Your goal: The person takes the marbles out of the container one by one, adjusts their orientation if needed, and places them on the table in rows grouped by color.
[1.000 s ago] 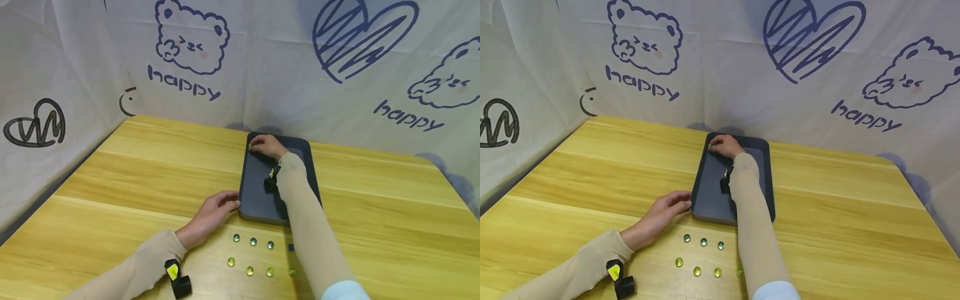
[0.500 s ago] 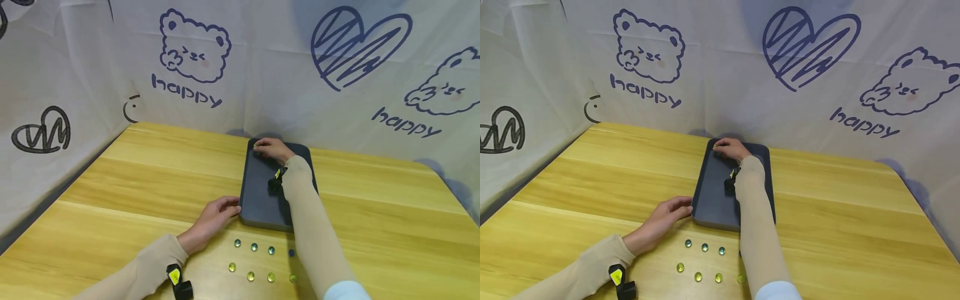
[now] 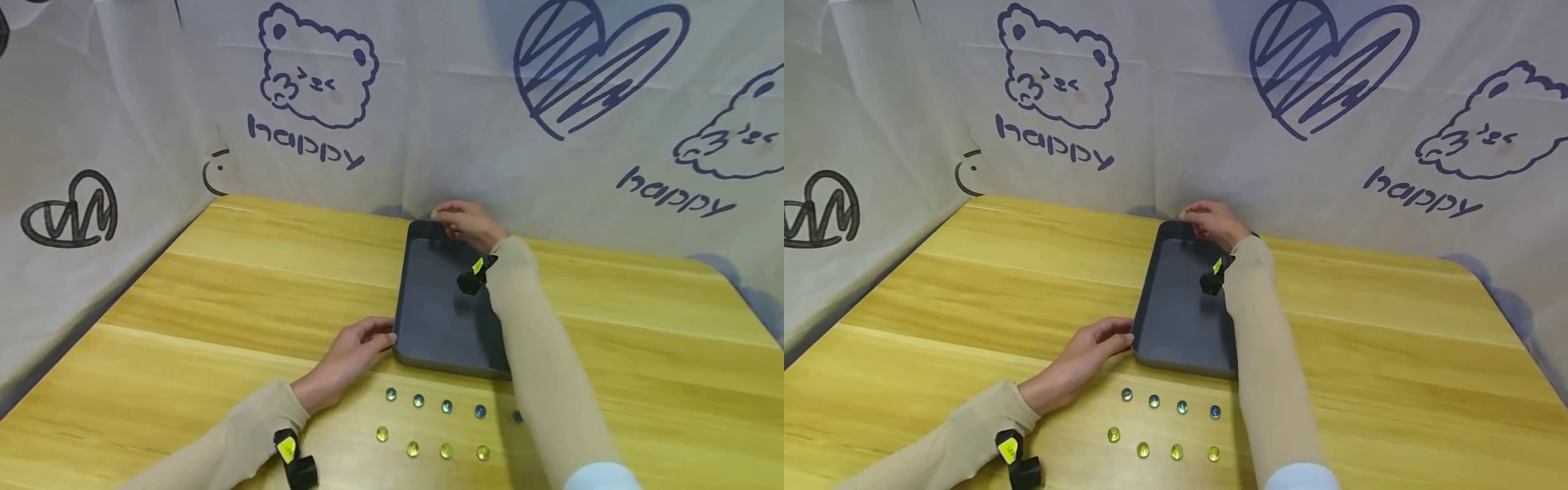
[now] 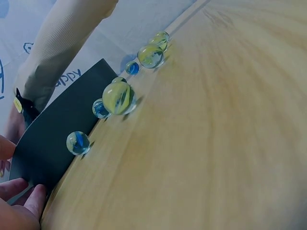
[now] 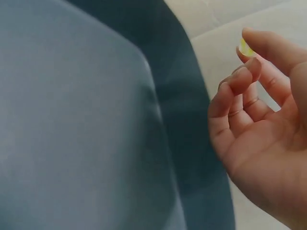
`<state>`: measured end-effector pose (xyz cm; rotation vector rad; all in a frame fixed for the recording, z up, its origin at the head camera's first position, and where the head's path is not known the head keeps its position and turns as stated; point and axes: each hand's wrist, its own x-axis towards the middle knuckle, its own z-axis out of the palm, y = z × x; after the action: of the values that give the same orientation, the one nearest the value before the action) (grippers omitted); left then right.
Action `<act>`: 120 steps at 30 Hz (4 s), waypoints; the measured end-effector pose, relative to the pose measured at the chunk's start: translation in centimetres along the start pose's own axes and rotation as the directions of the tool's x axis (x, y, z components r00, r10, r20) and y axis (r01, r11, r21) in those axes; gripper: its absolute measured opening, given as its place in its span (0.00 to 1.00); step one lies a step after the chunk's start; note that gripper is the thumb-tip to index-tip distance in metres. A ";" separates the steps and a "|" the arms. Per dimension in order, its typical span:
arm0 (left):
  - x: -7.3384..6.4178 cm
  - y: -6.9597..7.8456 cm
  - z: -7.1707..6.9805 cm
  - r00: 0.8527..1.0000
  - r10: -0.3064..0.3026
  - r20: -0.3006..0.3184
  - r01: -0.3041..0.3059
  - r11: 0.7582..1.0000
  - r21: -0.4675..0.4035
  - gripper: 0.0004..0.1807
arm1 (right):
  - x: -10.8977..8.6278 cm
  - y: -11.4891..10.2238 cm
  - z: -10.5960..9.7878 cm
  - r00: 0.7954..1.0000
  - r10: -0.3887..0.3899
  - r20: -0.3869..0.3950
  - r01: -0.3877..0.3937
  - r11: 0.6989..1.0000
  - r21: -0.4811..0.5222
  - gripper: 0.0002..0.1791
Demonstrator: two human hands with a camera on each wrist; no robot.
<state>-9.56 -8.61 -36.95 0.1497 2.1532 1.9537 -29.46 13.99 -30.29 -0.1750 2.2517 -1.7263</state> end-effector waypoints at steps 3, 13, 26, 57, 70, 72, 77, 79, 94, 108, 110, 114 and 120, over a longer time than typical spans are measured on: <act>0.0 0.1 0.0 1.000 -0.002 -0.006 0.002 1.000 0.001 0.21 | -0.4 -0.8 -0.1 0.999 -0.044 -0.001 0.044 0.999 -0.015 0.20; 0.0 0.1 0.0 1.000 -0.003 -0.006 0.003 1.000 0.006 0.21 | -2.0 -1.4 0.8 0.988 -0.151 0.036 0.153 0.984 -0.090 0.16; 0.2 -0.1 -0.3 1.000 0.003 -0.005 -0.003 1.000 -0.006 0.21 | -4.6 -1.8 2.0 0.979 -0.188 0.075 0.193 0.979 -0.069 0.15; 0.3 -0.1 -0.1 1.000 0.010 0.007 -0.010 1.000 0.006 0.21 | -11.3 -1.3 2.4 0.969 -0.231 0.084 0.241 0.960 -0.140 0.15; 0.2 -0.2 -0.2 1.000 0.015 -0.008 -0.015 1.000 0.000 0.21 | -12.2 -1.6 2.3 0.956 -0.280 0.089 0.291 0.943 -0.162 0.16; 0.2 -0.2 -0.2 1.000 0.015 -0.007 -0.015 1.000 -0.003 0.21 | -12.6 -1.6 2.2 0.956 -0.279 0.088 0.290 0.943 -0.165 0.16; 0.2 -0.1 -0.1 1.000 0.006 -0.008 -0.006 1.000 0.002 0.21 | -13.5 -1.6 1.9 0.961 -0.262 0.086 0.274 0.943 -0.190 0.16; 0.2 -0.1 -0.1 1.000 0.000 -0.009 0.000 1.000 0.006 0.21 | -13.9 -1.6 1.8 0.964 -0.252 0.087 0.265 0.944 -0.199 0.16; 0.4 -0.2 -0.1 1.000 -0.009 -0.011 0.009 1.000 0.013 0.21 | -18.4 -0.8 0.9 0.964 -0.216 0.157 0.252 0.930 -0.266 0.13; 0.5 -0.5 -0.1 1.000 0.007 -0.001 -0.007 1.000 0.001 0.21 | -21.8 0.8 0.0 0.917 -0.311 0.249 0.350 0.927 -0.135 0.11; 0.5 -0.6 -0.1 1.000 0.009 0.003 -0.009 1.000 -0.003 0.21 | -22.2 1.2 -0.1 0.910 -0.321 0.264 0.361 0.924 -0.123 0.13; 0.6 -0.7 -0.1 1.000 0.009 0.000 -0.009 1.000 -0.004 0.21 | -23.0 2.0 -0.2 0.917 -0.306 0.257 0.347 0.929 -0.130 0.13; 0.6 -0.5 -0.2 1.000 0.004 -0.001 -0.004 1.000 0.001 0.21 | -24.0 2.5 -0.2 0.938 -0.276 0.209 0.306 0.943 -0.130 0.10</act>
<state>-10.15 -8.77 -37.50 0.1538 2.1556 1.9554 -6.55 21.41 -28.78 -0.7118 2.3119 -1.5800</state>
